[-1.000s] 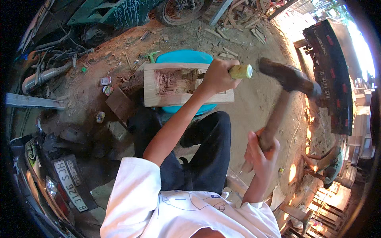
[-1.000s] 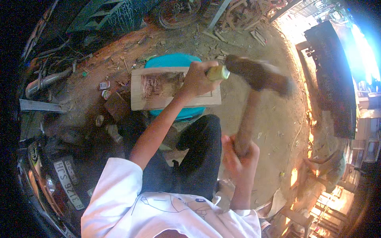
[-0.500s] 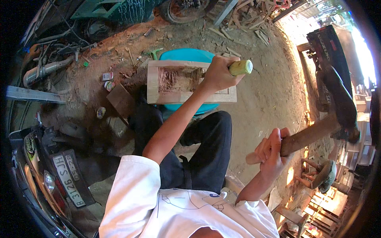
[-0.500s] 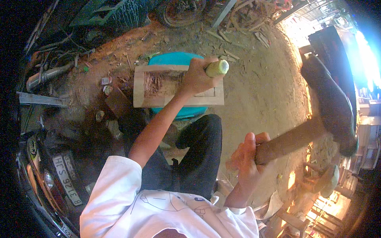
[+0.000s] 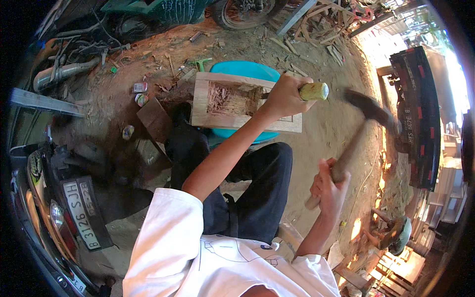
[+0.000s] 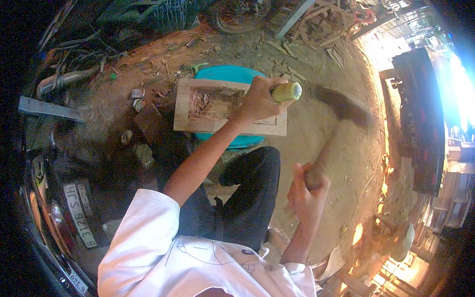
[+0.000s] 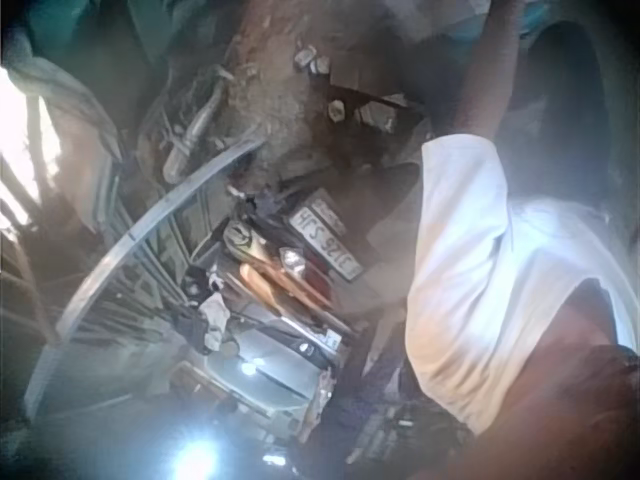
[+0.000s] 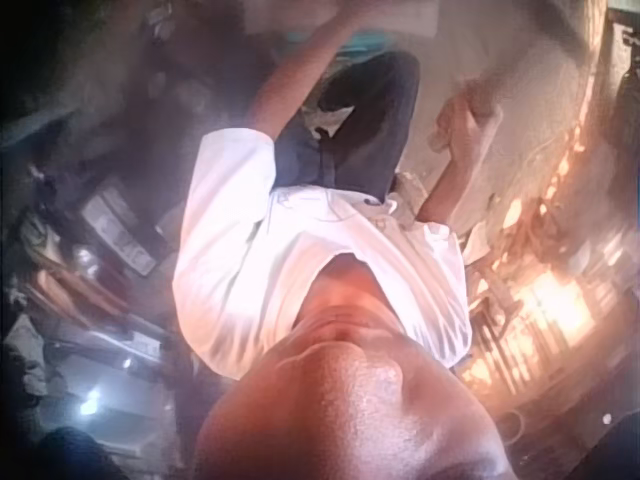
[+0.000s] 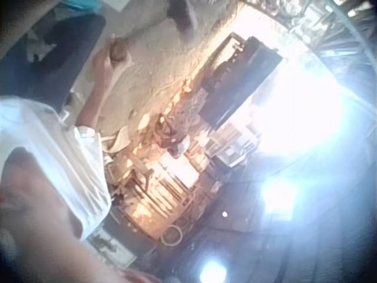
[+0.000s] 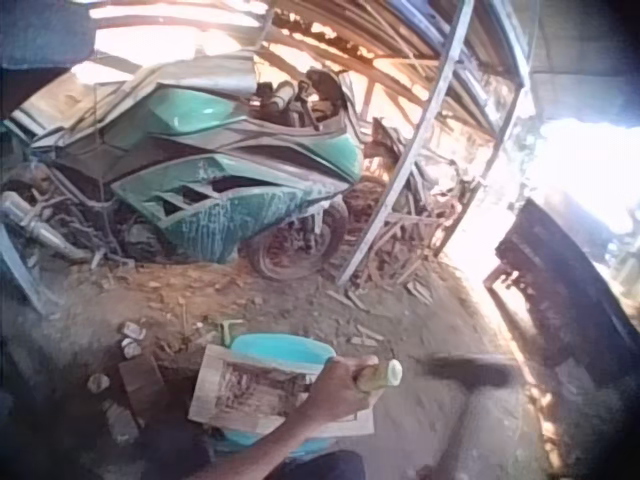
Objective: The person carves a rectangular wooden block using a chisel and hammer. They repeatedly strike the chisel to remove wood shavings and deepen a recessed area on the block's surface.
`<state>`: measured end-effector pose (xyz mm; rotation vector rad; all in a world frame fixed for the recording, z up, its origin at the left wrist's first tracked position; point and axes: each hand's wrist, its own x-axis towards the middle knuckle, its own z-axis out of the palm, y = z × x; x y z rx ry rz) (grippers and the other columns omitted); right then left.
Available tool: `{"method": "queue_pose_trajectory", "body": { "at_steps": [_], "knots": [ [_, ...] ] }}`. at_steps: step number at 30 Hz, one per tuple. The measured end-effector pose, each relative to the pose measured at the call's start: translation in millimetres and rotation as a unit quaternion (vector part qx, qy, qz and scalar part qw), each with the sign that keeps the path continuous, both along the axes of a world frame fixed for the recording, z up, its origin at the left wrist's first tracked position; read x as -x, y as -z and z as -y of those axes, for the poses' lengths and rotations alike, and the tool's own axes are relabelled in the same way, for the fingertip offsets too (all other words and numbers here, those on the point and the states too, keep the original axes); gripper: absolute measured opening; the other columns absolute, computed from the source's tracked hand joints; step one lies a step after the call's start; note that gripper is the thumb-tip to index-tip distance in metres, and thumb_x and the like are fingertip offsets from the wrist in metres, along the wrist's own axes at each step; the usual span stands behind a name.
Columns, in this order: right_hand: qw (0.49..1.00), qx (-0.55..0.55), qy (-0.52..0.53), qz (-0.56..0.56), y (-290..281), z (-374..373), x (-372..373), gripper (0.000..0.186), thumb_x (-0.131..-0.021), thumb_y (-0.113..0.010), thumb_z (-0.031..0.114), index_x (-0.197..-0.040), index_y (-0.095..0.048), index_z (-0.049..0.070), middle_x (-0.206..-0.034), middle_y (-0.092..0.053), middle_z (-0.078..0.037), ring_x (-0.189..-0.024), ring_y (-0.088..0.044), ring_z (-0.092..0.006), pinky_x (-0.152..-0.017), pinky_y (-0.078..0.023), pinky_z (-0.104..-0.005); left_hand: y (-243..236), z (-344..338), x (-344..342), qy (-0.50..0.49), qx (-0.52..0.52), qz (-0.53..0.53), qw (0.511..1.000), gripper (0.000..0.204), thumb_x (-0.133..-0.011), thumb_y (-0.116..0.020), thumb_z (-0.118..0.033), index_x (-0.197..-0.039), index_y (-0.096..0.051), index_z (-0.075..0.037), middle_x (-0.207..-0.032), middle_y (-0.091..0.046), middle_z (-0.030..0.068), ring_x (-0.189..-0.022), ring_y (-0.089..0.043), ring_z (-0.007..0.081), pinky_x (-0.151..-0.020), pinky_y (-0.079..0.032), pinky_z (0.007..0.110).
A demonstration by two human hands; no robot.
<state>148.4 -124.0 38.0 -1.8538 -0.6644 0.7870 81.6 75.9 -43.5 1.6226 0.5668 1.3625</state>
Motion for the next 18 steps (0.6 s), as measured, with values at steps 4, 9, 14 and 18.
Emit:
{"method": "queue_pose_trajectory", "body": {
  "at_steps": [4, 9, 14, 18],
  "knots": [
    [0.994, -0.101, 0.034, -0.04, -11.5, 10.6, -5.6, 0.009, -0.086, -0.059, 0.007, -0.087, -0.05, 0.008, -0.047, -0.032, 0.006, -0.033, -0.027, -0.0035, -0.029, -0.02, -0.0201, 5.4, -2.4, 2.7, -0.012, -0.011, -0.039, 0.999, 0.016, -0.064, -0.068, -0.017, -0.066, -0.058, -0.004, -0.055, -0.055, 0.0129, -0.051, -0.056, 0.0285, -0.05, -0.041, 0.035],
    [0.974, -0.209, -0.007, -0.082, -2.9, 4.7, -8.2, 0.019, -0.085, -0.06, 0.007, -0.077, -0.044, 0.01, -0.049, -0.039, 0.003, -0.036, -0.034, -0.0058, -0.032, -0.026, -0.0224, 4.1, 0.5, 0.7, 0.019, -0.027, -0.065, 0.997, 0.016, -0.065, -0.071, -0.015, -0.071, -0.06, -0.005, -0.056, -0.057, 0.011, -0.05, -0.057, 0.0185, -0.049, -0.041, 0.033],
    [0.996, -0.039, 0.022, -0.083, -5.3, 7.0, 5.9, 0.014, -0.085, -0.058, 0.008, -0.077, -0.046, 0.008, -0.049, -0.039, 0.003, -0.037, -0.034, -0.0056, -0.033, -0.027, -0.0236, 7.1, -1.0, 3.7, -0.018, -0.017, -0.023, 0.999, 0.015, -0.063, -0.07, -0.014, -0.07, -0.06, -0.004, -0.057, -0.057, 0.0114, -0.05, -0.057, 0.0186, -0.049, -0.042, 0.033],
    [0.956, -0.277, -0.053, -0.079, -14.2, 14.0, -2.7, 0.008, -0.09, -0.051, 0.014, -0.086, -0.051, 0.007, -0.048, -0.031, 0.004, -0.033, -0.027, -0.0047, -0.029, -0.02, -0.0228, 7.1, -2.3, 3.3, -0.008, -0.05, -0.074, 0.996, 0.017, -0.063, -0.07, -0.015, -0.071, -0.061, -0.004, -0.059, -0.059, 0.0119, -0.051, -0.059, 0.0198, -0.049, -0.042, 0.033]
  ]
}}
